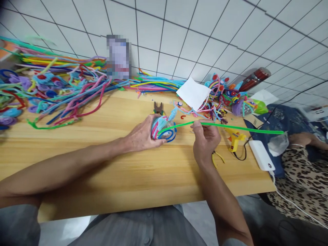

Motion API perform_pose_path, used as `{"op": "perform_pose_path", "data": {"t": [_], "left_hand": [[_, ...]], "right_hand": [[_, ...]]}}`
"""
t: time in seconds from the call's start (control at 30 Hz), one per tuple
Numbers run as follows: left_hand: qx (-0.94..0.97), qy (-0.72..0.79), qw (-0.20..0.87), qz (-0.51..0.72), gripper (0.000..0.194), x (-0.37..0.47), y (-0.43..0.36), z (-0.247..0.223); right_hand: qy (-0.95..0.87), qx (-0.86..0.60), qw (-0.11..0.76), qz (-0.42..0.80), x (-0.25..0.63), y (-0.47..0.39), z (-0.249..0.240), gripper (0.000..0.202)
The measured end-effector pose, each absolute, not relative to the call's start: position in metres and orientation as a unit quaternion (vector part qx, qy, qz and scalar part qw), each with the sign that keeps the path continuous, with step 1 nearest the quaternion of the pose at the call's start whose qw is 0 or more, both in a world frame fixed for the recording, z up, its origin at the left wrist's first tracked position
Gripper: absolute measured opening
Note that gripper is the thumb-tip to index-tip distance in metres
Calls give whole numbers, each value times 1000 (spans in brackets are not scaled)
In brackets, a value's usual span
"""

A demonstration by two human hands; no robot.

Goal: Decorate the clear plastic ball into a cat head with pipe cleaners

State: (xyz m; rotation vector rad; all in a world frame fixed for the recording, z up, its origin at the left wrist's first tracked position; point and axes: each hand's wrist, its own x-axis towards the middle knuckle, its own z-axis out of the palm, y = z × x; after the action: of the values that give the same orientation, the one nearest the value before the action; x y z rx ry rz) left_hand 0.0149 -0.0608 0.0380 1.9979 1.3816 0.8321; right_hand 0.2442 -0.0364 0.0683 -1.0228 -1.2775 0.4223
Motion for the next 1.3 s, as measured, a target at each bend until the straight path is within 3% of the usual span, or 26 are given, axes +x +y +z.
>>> {"op": "perform_pose_path", "data": {"t": [0.1,0.23,0.4,0.73,0.9,1.07,1.13,1.23,1.3], "left_hand": [[782,511,254,252,77,9,-58,53],[787,522,238,227,80,9,-55,56],[765,528,249,272,76,17,-59,48],[769,522,214,301,71,26,-56,42],[763,531,212,302,72,27,-55,42],[769,508,223,318,73,20,-57,35],[769,495,227,334,74,15,-58,30],[767,477,228,364,78,8,-58,19],[765,468,233,376,86,5,-59,13]], "right_hand": [[-564,-452,673,159,248,-35,74,23],[-587,-461,657,106,251,-35,82,24],[-631,-460,625,-17,251,-39,92,25],[-697,-390,591,-114,245,-45,108,15],[-635,-320,675,-200,229,-62,143,17],[-606,-441,653,-113,256,-38,159,17],[-588,-536,602,-62,278,-16,148,20],[-607,-678,414,21,304,14,120,26],[-616,-703,350,57,310,26,100,28]]}}
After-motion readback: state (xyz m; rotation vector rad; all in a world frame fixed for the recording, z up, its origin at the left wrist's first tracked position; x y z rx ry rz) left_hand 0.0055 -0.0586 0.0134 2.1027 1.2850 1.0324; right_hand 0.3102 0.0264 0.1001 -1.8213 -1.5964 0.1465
